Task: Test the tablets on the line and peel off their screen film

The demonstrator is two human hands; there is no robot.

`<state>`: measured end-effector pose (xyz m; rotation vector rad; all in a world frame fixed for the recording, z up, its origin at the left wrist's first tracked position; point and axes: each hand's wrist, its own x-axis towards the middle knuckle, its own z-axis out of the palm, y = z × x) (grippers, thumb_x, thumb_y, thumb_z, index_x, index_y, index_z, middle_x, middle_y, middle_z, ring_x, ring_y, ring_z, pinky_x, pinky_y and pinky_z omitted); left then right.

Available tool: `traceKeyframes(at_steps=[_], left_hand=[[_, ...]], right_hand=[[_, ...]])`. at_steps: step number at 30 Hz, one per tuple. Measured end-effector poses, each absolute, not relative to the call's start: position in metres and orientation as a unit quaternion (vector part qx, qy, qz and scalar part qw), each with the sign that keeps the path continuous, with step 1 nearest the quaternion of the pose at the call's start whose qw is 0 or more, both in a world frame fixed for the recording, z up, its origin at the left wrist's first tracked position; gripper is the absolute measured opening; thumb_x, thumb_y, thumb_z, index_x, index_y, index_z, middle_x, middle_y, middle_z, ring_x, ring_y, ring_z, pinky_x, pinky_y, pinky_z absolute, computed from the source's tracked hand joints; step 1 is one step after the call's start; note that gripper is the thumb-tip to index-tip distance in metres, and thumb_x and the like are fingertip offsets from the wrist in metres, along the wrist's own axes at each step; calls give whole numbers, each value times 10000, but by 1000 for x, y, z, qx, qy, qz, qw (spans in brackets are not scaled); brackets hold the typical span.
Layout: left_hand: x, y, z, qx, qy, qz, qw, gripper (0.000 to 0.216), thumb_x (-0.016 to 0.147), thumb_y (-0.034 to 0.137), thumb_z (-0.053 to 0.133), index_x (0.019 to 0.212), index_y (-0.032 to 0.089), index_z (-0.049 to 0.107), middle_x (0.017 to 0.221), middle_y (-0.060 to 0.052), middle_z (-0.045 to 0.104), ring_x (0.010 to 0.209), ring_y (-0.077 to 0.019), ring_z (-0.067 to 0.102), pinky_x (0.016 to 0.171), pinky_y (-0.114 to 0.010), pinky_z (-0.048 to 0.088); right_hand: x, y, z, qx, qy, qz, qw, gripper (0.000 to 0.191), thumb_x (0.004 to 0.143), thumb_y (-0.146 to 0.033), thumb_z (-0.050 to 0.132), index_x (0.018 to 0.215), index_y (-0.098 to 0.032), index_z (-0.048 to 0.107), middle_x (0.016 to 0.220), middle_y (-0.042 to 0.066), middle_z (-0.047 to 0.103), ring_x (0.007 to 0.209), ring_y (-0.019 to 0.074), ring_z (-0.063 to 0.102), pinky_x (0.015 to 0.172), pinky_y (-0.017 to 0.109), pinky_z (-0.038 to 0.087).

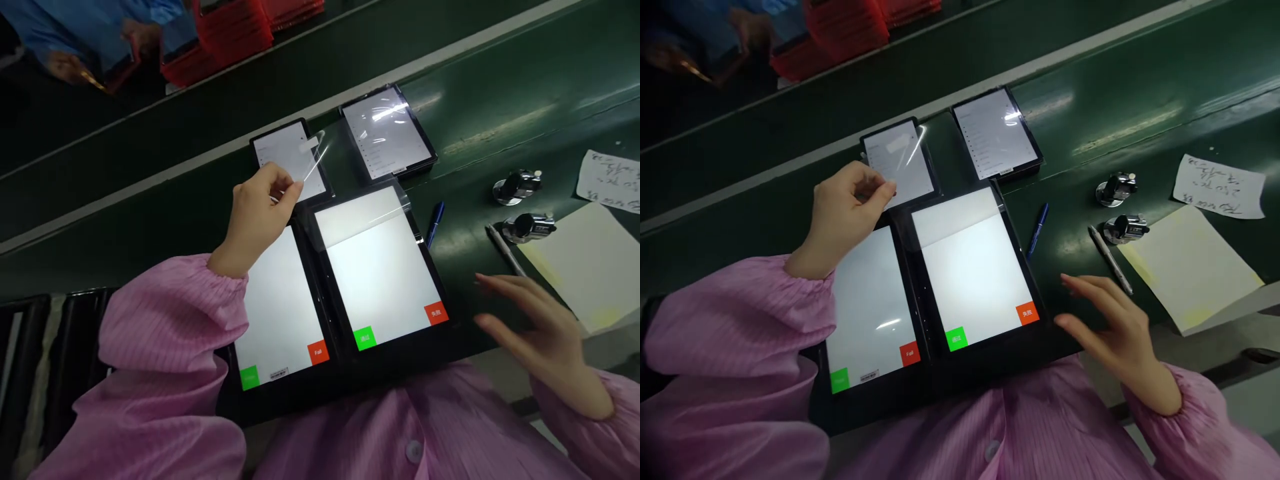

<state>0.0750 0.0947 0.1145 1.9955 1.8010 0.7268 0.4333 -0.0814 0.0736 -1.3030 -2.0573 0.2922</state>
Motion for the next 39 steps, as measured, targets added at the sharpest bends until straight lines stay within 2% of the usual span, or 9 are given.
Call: traceKeyframes(at_steps=[3, 6, 10, 21, 26, 30, 33, 36, 39], left_hand=[[89, 86, 117, 690, 656, 221, 212, 152, 967, 271, 647, 842, 251, 561, 934, -3, 749, 901, -192, 723, 760, -276, 558], [101, 82, 122, 656, 686, 170, 266, 145, 996, 243, 624, 870, 235, 552, 862, 11, 742, 806, -178, 705, 709, -274, 566], [109, 80, 129, 626, 710, 137, 293, 147, 1004, 218, 623, 870, 218, 562, 694, 56, 672, 654, -145, 654, 604, -236, 536], [99, 72, 121, 676, 677, 158, 243, 161, 1006, 274, 666, 870, 232, 592, 725, 52, 725, 646, -152, 727, 581, -244, 534], [76, 87, 130, 708, 593, 335, 189, 98, 1010, 273, 668, 979, 188, 630, 1124, -65, 818, 1010, -186, 795, 730, -256, 647], [69, 90, 146, 734, 515, 416, 149, 82, 1009, 229, 672, 985, 197, 600, 924, -4, 808, 836, -133, 804, 673, -219, 645], [74, 66, 149, 751, 460, 464, 96, 71, 1019, 184, 649, 990, 229, 602, 869, 42, 775, 837, -122, 805, 727, -232, 642], [80, 18, 136, 785, 431, 435, 95, 52, 1067, 209, 569, 1066, 246, 605, 945, 10, 807, 855, -151, 812, 778, -301, 643], [76, -30, 115, 886, 324, 285, 170, 320, 1099, 502, 506, 1166, 218, 636, 1066, -83, 839, 972, -226, 822, 1098, -468, 560]], right_hand=[[426, -96, 52, -503, -796, 145, 304, 721, 1009, -571, 644, 1629, -256, 453, 1123, 106, 689, 897, 217, 734, 719, 325, 647], [412, -106, 40, -506, -791, 126, 320, 798, 990, -522, 686, 1684, -286, 370, 1063, 94, 675, 844, 208, 700, 695, 335, 638], [399, -113, 34, -511, -762, 138, 373, 777, 978, -369, 746, 1668, -264, 404, 993, 73, 651, 797, 182, 655, 651, 307, 606], [407, -116, 38, -499, -773, 136, 366, 752, 962, -265, 764, 1646, -259, 450, 1016, 85, 682, 886, 229, 694, 712, 360, 631], [425, -90, 57, -461, -810, 115, 343, 574, 1063, -480, 563, 1571, -216, 526, 1037, 116, 659, 937, 246, 693, 743, 379, 618], [415, -58, 72, -436, -816, 92, 368, 358, 1048, -365, 665, 1377, -231, 620, 910, 48, 672, 760, 177, 678, 668, 309, 585], [402, -24, 80, -454, -774, 220, 384, 349, 1051, -397, 667, 1373, -285, 596, 805, -7, 685, 632, 142, 668, 579, 266, 563], [396, 20, 87, -465, -675, 468, 331, 638, 1058, -651, 528, 1566, -276, 436, 891, 22, 750, 568, 153, 668, 537, 300, 590], [388, 56, 90, -458, -656, 557, 220, 763, 1015, -819, 377, 1360, -194, 644, 846, 50, 742, 544, 156, 645, 510, 305, 561]])
